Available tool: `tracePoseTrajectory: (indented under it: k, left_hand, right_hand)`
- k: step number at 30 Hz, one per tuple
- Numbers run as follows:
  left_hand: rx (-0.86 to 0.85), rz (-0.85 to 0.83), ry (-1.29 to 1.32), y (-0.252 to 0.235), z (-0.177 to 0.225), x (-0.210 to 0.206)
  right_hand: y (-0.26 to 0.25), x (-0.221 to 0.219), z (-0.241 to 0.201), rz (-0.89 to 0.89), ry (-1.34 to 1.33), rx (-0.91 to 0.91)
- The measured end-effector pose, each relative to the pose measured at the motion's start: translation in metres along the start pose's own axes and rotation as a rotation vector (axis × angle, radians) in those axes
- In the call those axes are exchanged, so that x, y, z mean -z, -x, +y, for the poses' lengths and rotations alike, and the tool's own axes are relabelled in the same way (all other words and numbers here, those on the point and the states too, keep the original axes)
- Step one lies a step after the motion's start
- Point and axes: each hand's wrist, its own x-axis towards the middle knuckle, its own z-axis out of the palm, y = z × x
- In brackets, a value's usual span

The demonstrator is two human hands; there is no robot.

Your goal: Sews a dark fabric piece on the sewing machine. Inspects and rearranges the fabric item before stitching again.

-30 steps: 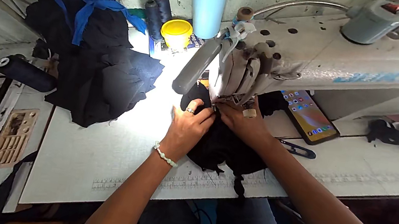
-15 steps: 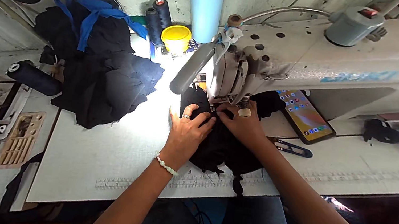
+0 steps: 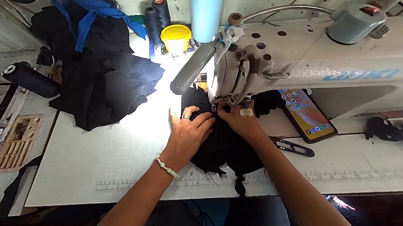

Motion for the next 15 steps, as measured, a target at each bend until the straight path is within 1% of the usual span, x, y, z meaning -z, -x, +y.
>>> tracePoseTrajectory:
  k: [3, 10, 12, 14, 15]
  left_hand:
    - [-0.004, -0.003, -0.001, 0.0, 0.0, -0.001]
    - [0.01, -0.033, -0.037, 0.0, 0.001, 0.001]
    - [0.019, -0.027, -0.031, 0.001, 0.002, 0.0]
    - [0.008, -0.019, -0.001, 0.001, 0.001, 0.001]
    - [-0.005, -0.01, 0.018, 0.0, 0.0, 0.001]
  right_hand:
    - [-0.001, -0.001, 0.002, -0.024, -0.006, -0.027]
    - [-0.003, 0.002, 0.009, -0.045, -0.001, 0.04]
    - [0.006, 0.001, 0.006, 0.041, 0.091, 0.133]
    - [0.027, -0.001, 0.0, 0.194, 0.232, 0.284]
    - [0.041, 0.0, -0.006, 0.237, 0.271, 0.32]
